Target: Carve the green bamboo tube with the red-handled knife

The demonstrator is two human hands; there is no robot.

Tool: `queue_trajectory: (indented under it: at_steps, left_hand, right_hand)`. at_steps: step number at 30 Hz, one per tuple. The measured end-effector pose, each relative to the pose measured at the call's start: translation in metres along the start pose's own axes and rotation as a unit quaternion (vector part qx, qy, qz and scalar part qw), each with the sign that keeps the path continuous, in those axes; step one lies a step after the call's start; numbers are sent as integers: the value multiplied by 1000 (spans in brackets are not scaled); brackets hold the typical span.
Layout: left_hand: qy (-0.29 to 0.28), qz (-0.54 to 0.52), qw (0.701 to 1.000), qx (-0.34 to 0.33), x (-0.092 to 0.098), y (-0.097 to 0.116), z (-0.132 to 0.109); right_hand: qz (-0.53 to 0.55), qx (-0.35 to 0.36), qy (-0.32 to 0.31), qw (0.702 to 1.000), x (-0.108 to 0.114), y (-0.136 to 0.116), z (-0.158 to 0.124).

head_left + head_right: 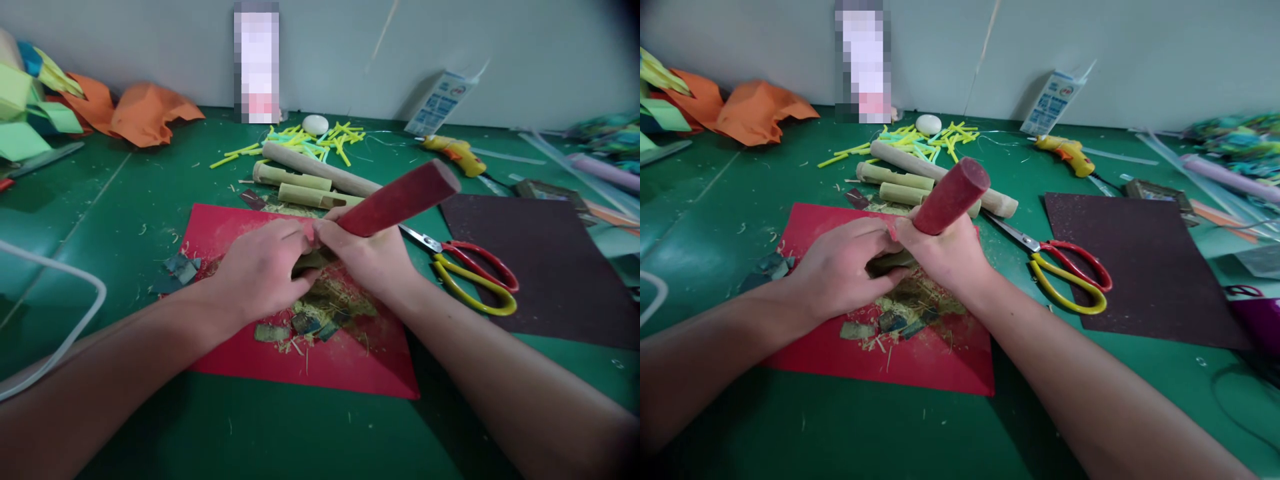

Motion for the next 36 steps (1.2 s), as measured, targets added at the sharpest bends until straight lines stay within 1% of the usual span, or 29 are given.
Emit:
queue_trajectory:
  at_steps: [5,8,11,15,20,24,36]
  left_hand:
    - [2,-11,1000,5,1,1,1]
    - [1,-21,1000,6,0,-1,2]
    - [12,-28,1000,0,-1,-3,2]
    - [8,-11,1000,-2,0,-3,1]
    - [8,2,1000,-6,0,-3,1]
    - [10,4,1000,-10,-1,-3,1]
    - [11,20,1000,-1,-2,-2,0]
  right_hand:
    - [-15,1,0,1000,-3,0,-1]
    - [-6,9,13,1000,-5,-1,-1]
    - [5,7,23,1000,-6,-1,-2]
    - [14,-12,7,1000,-5,1,-3]
    - [33,4,53,998,-4,2,-2]
    - [20,10,63,998,-5,2,-1]
    - [14,19,55,998,-6,4,-1]
Point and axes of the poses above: each hand's wrist, its own z-axis towards the middle knuckle, its own x-axis out of the back of the hand, y = z × x, the point moved 2 cm from there along z, towards the middle knuckle, and after that the axes turned 6 degrees about -z, right-handed, at the moved point
